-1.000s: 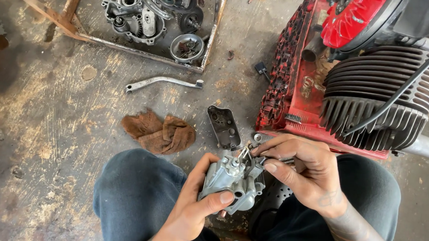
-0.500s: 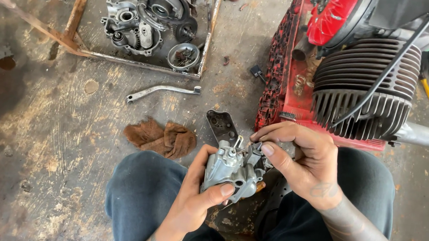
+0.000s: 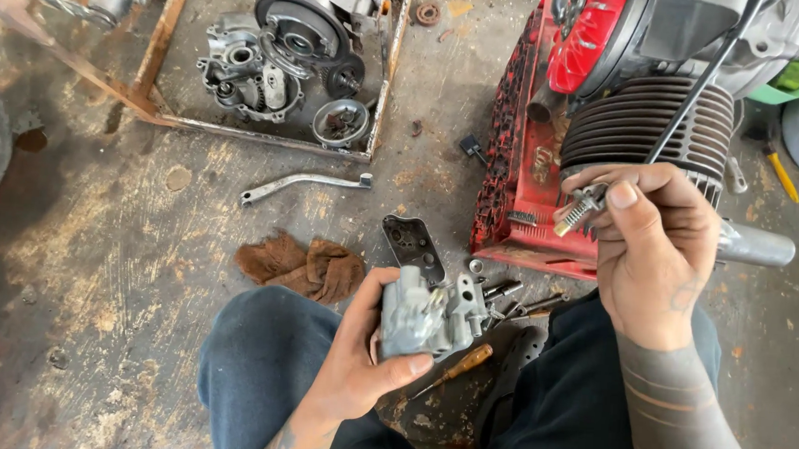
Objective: Disassembling and inspecting a motorcycle carburetor using a screwdriver
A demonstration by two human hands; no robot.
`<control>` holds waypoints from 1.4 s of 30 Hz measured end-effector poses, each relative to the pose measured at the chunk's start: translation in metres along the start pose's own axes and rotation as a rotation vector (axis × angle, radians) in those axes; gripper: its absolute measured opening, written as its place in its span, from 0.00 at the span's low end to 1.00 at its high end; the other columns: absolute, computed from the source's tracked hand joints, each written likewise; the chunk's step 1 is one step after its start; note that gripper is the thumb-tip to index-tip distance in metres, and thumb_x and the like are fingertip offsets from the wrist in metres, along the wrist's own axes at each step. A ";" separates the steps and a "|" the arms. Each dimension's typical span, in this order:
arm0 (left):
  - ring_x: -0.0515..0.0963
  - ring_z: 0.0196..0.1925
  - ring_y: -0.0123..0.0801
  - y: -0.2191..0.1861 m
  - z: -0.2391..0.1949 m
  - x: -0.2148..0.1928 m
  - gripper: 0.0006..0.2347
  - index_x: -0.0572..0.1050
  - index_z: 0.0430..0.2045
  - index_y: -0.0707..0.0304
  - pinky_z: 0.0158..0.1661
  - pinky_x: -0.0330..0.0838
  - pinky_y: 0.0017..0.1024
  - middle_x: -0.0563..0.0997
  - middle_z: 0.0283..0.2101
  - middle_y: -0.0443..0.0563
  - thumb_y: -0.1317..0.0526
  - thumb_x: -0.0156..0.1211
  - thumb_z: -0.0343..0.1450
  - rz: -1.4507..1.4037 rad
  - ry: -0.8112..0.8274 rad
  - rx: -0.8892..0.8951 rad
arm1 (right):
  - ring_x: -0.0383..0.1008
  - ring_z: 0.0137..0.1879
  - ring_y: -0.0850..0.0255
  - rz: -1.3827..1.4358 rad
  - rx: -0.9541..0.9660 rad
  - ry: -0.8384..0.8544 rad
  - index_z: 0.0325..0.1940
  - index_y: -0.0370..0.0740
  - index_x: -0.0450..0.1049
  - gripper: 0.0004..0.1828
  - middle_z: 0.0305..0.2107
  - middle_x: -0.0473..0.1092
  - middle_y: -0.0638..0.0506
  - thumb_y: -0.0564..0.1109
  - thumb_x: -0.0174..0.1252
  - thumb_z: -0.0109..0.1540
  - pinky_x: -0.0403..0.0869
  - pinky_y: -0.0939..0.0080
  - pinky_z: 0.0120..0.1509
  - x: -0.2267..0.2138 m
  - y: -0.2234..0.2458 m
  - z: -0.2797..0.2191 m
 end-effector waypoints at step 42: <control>0.74 0.61 0.47 -0.057 -0.026 0.038 0.33 0.63 0.59 0.62 0.62 0.68 0.44 0.69 0.60 0.61 0.70 0.66 0.57 0.349 0.026 0.557 | 0.82 0.42 0.50 0.848 0.318 0.228 0.49 0.29 0.74 0.08 0.49 0.72 0.31 0.34 0.60 0.65 0.83 0.51 0.53 0.008 -0.013 -0.027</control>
Point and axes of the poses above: each hand's wrist, its own z-axis towards the middle knuckle, its own x-axis out of the palm, y = z × x, the point moved 10 cm from there along z, towards the middle knuckle
